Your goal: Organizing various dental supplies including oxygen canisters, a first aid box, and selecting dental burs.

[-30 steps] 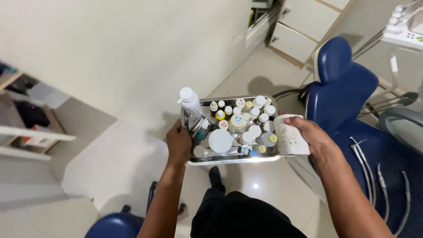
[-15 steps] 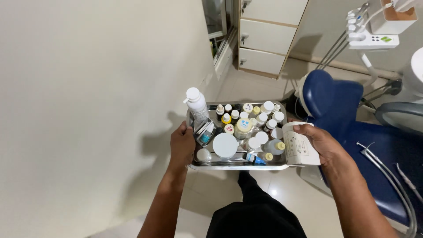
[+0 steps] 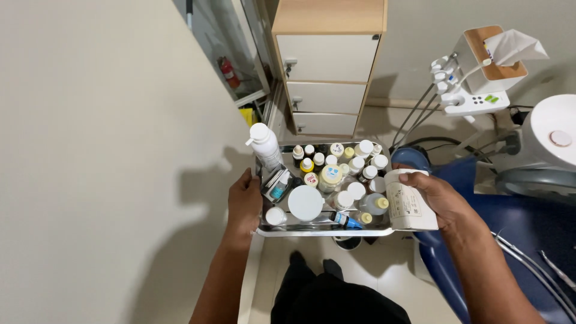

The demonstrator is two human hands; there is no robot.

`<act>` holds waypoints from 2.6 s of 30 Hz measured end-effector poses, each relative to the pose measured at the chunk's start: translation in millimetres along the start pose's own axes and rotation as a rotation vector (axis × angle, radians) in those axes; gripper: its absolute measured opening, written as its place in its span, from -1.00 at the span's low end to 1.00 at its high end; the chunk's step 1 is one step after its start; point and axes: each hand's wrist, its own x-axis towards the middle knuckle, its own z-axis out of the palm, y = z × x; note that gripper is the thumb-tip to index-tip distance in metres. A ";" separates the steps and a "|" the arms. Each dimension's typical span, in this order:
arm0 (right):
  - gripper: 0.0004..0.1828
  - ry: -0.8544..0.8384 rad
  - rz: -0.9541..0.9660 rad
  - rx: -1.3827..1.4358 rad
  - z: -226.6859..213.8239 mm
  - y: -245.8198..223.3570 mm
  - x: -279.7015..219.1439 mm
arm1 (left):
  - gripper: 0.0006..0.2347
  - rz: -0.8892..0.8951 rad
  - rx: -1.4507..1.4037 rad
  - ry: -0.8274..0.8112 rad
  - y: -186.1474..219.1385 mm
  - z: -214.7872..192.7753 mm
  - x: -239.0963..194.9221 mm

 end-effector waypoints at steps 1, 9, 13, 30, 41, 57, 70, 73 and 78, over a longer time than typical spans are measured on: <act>-0.28 0.017 -0.014 0.006 2.3 -11.3 13.8 | -0.59 -0.026 0.008 -0.004 10.1 9.2 20.5; -0.39 0.189 -0.113 0.015 33.5 -96.2 137.9 | -0.59 0.115 0.121 -0.148 72.1 76.6 204.5; -0.43 0.190 -0.130 0.061 47.8 -140.1 206.0 | -0.59 0.108 0.189 -0.206 99.0 107.5 297.3; -0.50 0.182 -0.114 -0.019 34.6 -342.0 473.7 | -0.55 0.055 0.207 -0.151 152.3 277.3 578.6; -0.31 -0.069 -0.099 0.040 9.3 -417.3 585.0 | -0.60 0.040 0.196 -0.108 151.5 357.2 663.8; -0.20 0.033 -0.089 0.112 -12.4 -383.5 630.7 | -0.60 -0.063 0.270 -0.202 147.7 370.4 702.5; -0.24 0.132 -0.017 0.054 -5.1 -391.0 636.3 | -0.61 0.096 0.244 -0.150 112.3 371.0 723.7; -0.26 0.045 -0.038 0.096 3.4 -398.6 624.1 | -0.63 0.104 0.317 -0.141 138.8 371.9 708.4; -0.38 0.245 -0.044 -0.049 -11.4 -400.4 620.3 | -0.69 0.291 0.530 -0.059 168.5 357.8 688.4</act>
